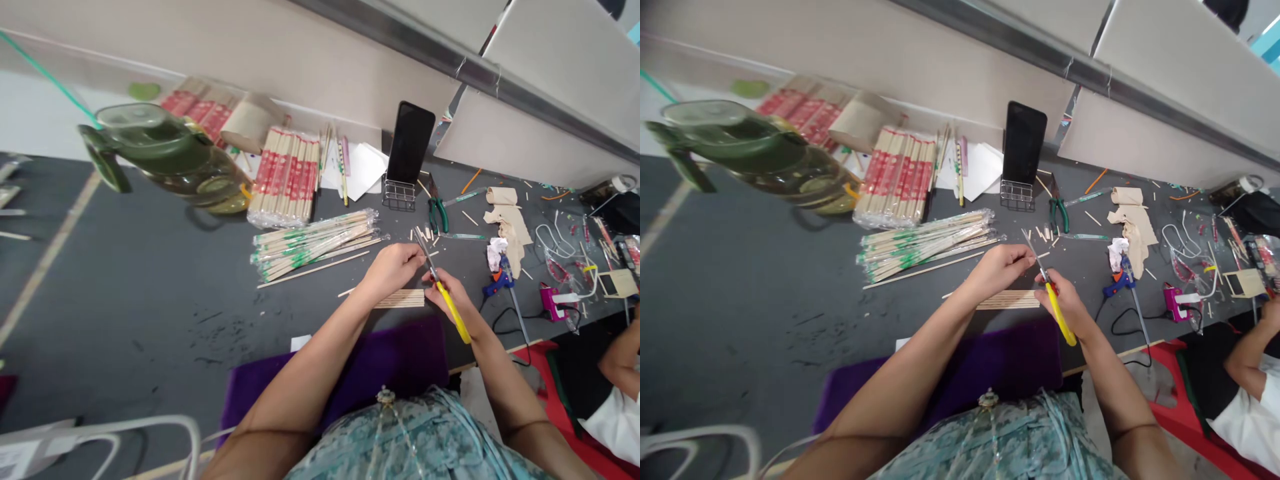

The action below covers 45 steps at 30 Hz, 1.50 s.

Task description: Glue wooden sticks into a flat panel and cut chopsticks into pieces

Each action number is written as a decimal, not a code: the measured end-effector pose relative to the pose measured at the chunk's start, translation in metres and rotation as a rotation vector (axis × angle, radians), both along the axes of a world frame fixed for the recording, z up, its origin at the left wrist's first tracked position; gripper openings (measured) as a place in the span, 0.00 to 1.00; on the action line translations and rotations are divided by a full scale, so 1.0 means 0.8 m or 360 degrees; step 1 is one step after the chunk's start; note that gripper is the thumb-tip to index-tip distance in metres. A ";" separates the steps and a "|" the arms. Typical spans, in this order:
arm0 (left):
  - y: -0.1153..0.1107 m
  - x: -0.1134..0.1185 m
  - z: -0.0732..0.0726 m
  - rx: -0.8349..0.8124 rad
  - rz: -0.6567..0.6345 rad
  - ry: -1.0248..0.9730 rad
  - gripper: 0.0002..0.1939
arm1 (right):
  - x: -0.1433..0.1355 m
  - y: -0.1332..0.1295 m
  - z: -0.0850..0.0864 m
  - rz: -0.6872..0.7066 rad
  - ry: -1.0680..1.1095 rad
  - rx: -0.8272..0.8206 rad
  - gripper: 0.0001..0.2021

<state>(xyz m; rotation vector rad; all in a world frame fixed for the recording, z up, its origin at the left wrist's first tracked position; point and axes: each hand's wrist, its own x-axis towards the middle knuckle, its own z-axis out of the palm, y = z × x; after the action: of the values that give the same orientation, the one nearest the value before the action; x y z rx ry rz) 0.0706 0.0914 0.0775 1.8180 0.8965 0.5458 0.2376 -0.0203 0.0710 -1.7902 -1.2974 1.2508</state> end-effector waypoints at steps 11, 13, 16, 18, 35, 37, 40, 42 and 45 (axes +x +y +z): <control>-0.009 0.005 0.012 0.0202 0.0069 0.0160 0.12 | 0.009 -0.005 -0.009 -0.0015 0.0116 -0.0107 0.21; -0.009 0.004 0.013 0.0182 0.0047 0.0146 0.13 | 0.006 -0.007 -0.005 -0.0029 0.0091 -0.0121 0.21; -0.009 0.004 0.013 0.0155 0.0045 0.0124 0.13 | 0.004 -0.007 0.000 -0.0010 0.0064 -0.0114 0.20; -0.009 0.003 0.012 0.0135 0.0040 0.0091 0.14 | 0.005 -0.005 0.002 0.0020 0.0049 -0.0094 0.18; -0.010 0.001 0.008 0.0044 0.0031 0.0043 0.13 | 0.003 -0.008 -0.004 0.0044 0.0119 -0.0176 0.21; -0.009 0.001 0.009 0.0029 -0.0015 0.0028 0.14 | 0.005 -0.010 -0.004 0.0075 0.0124 -0.0192 0.22; -0.009 0.000 0.008 0.0007 -0.0061 0.0026 0.14 | 0.007 -0.012 -0.003 0.0125 0.0087 -0.0162 0.20; -0.008 0.000 0.006 0.0007 -0.0071 0.0030 0.14 | 0.007 -0.012 -0.004 0.0137 0.0066 -0.0097 0.18; -0.007 -0.001 0.003 0.0005 -0.0077 0.0016 0.14 | 0.004 -0.010 -0.005 0.0112 0.0079 -0.0029 0.14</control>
<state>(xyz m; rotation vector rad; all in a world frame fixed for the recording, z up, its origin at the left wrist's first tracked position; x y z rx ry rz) 0.0694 0.0858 0.0797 1.8420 0.8566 0.5080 0.2405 -0.0284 0.0669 -1.7282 -1.3358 1.3407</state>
